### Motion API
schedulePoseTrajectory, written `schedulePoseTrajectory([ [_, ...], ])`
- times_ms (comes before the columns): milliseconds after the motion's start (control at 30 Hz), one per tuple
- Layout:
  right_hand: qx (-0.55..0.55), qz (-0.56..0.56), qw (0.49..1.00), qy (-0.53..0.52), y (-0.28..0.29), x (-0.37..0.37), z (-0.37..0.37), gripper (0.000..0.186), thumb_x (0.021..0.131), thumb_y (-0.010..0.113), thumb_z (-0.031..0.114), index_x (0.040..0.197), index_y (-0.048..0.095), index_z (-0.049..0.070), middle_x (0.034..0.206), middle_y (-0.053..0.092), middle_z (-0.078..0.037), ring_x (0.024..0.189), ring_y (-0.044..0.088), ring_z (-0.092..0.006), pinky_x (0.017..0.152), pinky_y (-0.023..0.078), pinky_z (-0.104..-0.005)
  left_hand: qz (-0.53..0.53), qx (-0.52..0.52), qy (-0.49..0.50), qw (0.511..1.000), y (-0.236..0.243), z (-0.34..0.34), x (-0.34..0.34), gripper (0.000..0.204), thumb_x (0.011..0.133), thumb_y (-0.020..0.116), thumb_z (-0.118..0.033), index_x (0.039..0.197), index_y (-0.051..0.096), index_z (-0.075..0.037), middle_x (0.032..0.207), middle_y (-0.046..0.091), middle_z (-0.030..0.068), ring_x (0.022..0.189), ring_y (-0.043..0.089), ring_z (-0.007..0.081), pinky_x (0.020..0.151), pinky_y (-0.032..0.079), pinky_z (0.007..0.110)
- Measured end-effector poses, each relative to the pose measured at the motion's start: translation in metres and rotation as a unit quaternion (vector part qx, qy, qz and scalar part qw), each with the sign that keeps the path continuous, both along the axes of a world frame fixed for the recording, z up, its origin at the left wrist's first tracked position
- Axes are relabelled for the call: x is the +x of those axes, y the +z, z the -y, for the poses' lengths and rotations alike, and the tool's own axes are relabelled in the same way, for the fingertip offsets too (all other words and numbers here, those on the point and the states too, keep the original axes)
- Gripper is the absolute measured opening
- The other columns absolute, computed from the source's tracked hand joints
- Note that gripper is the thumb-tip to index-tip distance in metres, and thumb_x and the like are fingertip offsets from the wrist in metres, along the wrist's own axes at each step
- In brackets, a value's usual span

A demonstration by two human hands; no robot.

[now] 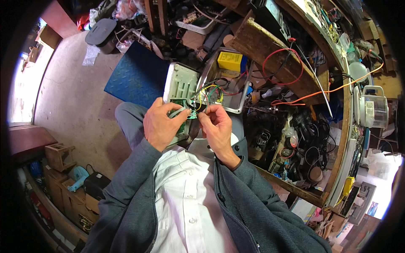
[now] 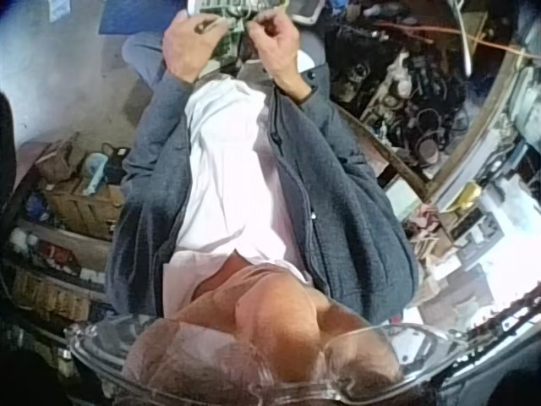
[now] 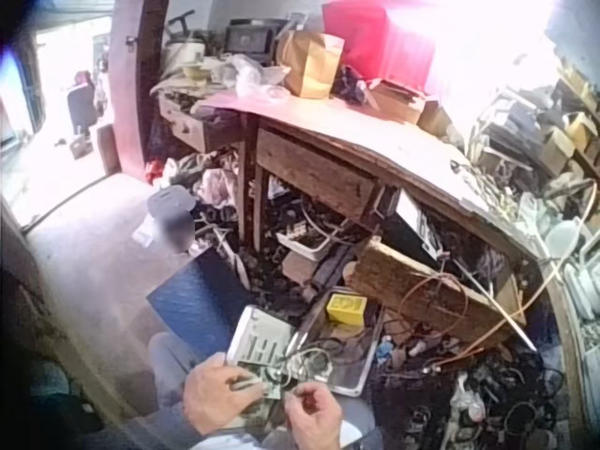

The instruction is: The person sits on the floor and uses a soldering iron to work on wires inside a small electronic device. They then use a multimeter to test connections on the circuit board and a screwdriver to adjust components.

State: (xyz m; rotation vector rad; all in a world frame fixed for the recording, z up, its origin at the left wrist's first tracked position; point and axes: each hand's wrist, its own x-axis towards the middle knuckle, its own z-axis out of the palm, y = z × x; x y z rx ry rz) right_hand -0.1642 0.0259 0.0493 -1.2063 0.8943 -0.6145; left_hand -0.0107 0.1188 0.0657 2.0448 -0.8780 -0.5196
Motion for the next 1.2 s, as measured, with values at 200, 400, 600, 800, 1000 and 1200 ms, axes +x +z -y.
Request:
schedulePoseTrajectory([
  [200,-0.030,-0.021,0.999,-0.015,0.006,-0.003,-0.003,0.014,0.099,0.074,0.010,0.091,0.066,0.003,0.074,0.059,0.006,0.061,0.048,-0.0005,0.052,0.036,-0.0203,-0.008,0.008,0.000,1.000,0.002,-0.002,0.001,0.031,0.080,0.087,-0.027,0.097,0.082,-0.002,0.086,0.060,0.0106,0.078,0.063,0.0243,0.069,0.047,0.036],
  [400,-0.210,-0.044,0.977,0.001,-0.001,-0.010,0.000,0.012,0.093,0.079,0.006,0.088,0.070,-0.001,0.075,0.062,0.001,0.061,0.051,-0.0037,0.053,0.039,-0.0238,-0.005,0.010,-0.001,1.000,-0.002,0.000,0.002,0.031,0.080,0.087,-0.028,0.096,0.082,-0.002,0.086,0.061,0.0103,0.078,0.063,0.0242,0.069,0.047,0.036],
  [600,-0.325,-0.061,0.943,0.040,0.002,-0.013,0.006,0.010,0.091,0.080,0.004,0.088,0.072,-0.001,0.073,0.063,-0.004,0.059,0.055,-0.0093,0.054,0.042,-0.0262,-0.006,0.021,0.000,1.000,-0.004,-0.002,0.004,0.030,0.080,0.088,-0.027,0.097,0.081,-0.002,0.086,0.061,0.0102,0.078,0.064,0.0242,0.070,0.048,0.036],
  [800,-0.271,-0.066,0.959,0.040,0.001,-0.016,0.002,0.008,0.092,0.079,0.004,0.090,0.073,0.000,0.075,0.066,-0.005,0.063,0.059,-0.0088,0.057,0.045,-0.0248,-0.009,0.025,-0.003,1.000,-0.006,-0.004,0.006,0.031,0.080,0.088,-0.027,0.097,0.081,-0.001,0.087,0.062,0.0113,0.079,0.064,0.0243,0.070,0.048,0.036],
  [1000,-0.179,-0.099,0.978,0.026,-0.002,-0.016,-0.004,0.014,0.097,0.073,0.012,0.095,0.072,-0.002,0.074,0.069,-0.006,0.069,0.061,-0.0091,0.062,0.051,-0.0296,0.033,0.002,-0.014,0.999,-0.012,-0.009,0.006,0.028,0.081,0.087,-0.026,0.094,0.081,-0.002,0.091,0.065,0.0142,0.085,0.067,0.0288,0.074,0.050,0.039],
  [1200,-0.228,-0.132,0.964,0.026,0.011,-0.022,0.018,0.022,0.101,0.070,0.017,0.093,0.070,-0.004,0.072,0.066,-0.007,0.067,0.059,-0.0102,0.060,0.049,-0.0318,-0.001,-0.027,-0.002,1.000,-0.019,0.002,0.004,0.026,0.079,0.088,-0.024,0.089,0.079,-0.001,0.086,0.061,0.0153,0.081,0.065,0.0332,0.071,0.050,0.042],
])
